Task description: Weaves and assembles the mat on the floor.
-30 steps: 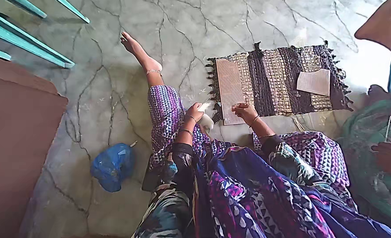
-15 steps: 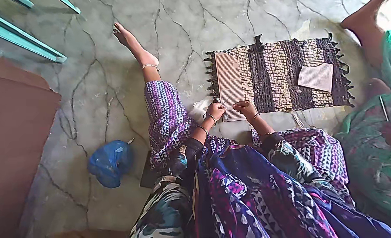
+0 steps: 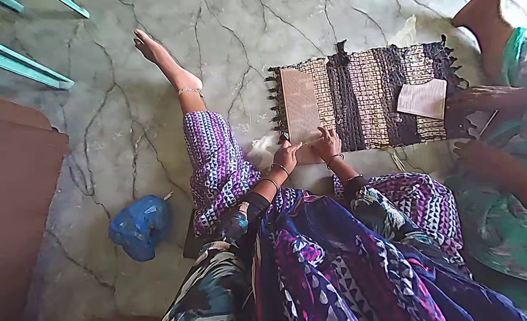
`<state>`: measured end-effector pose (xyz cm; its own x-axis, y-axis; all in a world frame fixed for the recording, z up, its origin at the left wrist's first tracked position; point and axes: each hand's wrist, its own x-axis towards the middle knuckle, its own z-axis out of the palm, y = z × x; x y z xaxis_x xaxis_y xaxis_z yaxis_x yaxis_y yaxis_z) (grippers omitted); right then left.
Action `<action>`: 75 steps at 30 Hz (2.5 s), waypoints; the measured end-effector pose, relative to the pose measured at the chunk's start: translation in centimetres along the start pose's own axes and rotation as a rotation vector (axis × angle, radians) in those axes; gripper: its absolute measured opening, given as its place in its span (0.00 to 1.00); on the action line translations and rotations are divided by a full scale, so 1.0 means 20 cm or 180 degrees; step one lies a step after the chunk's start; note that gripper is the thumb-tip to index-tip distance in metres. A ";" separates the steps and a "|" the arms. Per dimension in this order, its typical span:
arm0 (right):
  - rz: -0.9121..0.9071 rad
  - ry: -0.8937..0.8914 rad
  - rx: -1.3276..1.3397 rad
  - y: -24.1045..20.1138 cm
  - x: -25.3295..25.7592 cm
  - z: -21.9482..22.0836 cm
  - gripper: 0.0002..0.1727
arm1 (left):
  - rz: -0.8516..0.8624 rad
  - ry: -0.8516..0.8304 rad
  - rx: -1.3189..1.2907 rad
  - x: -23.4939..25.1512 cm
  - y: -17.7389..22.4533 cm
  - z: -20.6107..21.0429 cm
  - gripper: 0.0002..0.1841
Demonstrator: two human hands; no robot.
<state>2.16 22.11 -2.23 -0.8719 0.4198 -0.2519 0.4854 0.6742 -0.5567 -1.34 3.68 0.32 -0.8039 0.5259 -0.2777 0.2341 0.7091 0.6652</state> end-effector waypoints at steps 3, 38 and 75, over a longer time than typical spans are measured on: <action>0.0058 0.0059 -0.0040 0.02 0.00 0.01 0.44 | -0.0035 -0.0186 0.0266 0.03 0.02 0.01 0.23; -0.0554 -0.1071 -0.1410 -0.09 -0.12 -0.03 0.45 | -0.0244 -0.0659 0.0532 0.20 0.04 -0.02 0.15; -0.0073 -0.1246 -0.1641 -0.09 -0.24 -0.26 0.14 | 0.0098 -0.1349 0.1316 0.02 0.13 -0.11 0.15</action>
<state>5.71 21.98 4.08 -0.7940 0.2150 -0.5687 0.3499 0.9265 -0.1383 -2.30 4.65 3.48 -0.5250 0.6305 -0.5717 0.5158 0.7700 0.3756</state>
